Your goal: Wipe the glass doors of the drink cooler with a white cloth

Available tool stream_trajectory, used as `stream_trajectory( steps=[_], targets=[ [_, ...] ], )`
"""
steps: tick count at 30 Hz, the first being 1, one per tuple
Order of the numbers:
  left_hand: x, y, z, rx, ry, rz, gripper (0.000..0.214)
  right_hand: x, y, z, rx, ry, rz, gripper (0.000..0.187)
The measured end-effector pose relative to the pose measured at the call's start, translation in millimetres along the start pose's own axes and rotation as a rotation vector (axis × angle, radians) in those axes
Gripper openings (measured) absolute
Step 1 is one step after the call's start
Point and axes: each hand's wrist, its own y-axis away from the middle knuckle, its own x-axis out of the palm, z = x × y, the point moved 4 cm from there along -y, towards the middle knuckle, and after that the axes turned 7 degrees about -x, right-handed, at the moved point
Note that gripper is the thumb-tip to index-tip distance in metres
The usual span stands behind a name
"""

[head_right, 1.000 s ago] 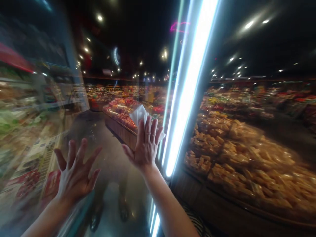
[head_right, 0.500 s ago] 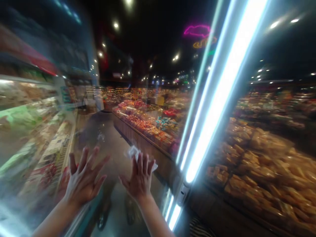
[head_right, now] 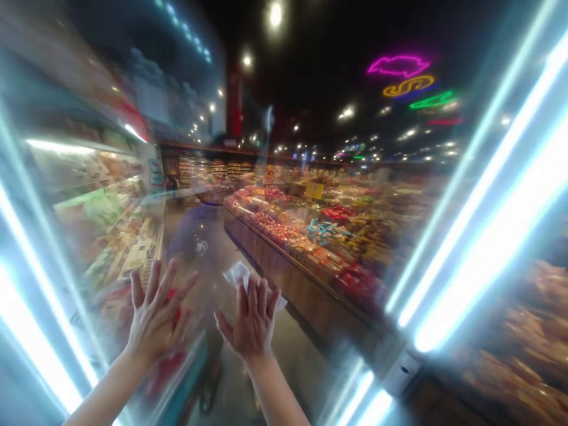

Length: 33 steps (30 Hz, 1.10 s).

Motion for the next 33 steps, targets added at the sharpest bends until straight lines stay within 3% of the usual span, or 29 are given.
stream_trajectory(
  steps=[3, 5, 10, 12, 16, 18, 22, 28, 33],
  targets=[
    [-10.9, -3, 22, -0.049, -0.003, -0.008, 0.065, 3, -52, 16, 0.048, -0.045, -0.019, 0.091],
    [-15.9, -2, 34, -0.062, 0.016, -0.024, 0.069, 5, -66, 27, 0.066, -0.053, -0.009, 0.093],
    [-17.4, 8, 54, -0.062, 0.033, -0.062, 0.080, 17, -23, 69, -0.011, -0.035, 0.042, 0.089],
    [-16.1, 11, 57, -0.057, 0.039, -0.069, 0.080, 19, -28, 77, -0.026, -0.050, 0.035, 0.092],
    [-15.9, 11, 56, -0.062, 0.066, -0.068, 0.081, 16, -65, 75, 0.012, -0.061, 0.040, 0.085],
    [-16.3, 12, 54, -0.077, 0.078, -0.055, 0.082, 14, -55, 74, 0.006, -0.042, 0.061, 0.082],
    [-13.0, 13, 45, -0.098, 0.091, -0.023, 0.083, 15, -5, 65, -0.006, 0.012, 0.099, 0.083],
    [5.9, 11, 3, -0.071, 0.115, -0.005, 0.084, 5, -21, 11, 0.119, -0.036, 0.128, 0.088],
    [21.9, 8, -36, -0.067, 0.112, 0.021, 0.086, 2, 33, -10, 0.043, 0.001, 0.113, 0.084]
  ],
)
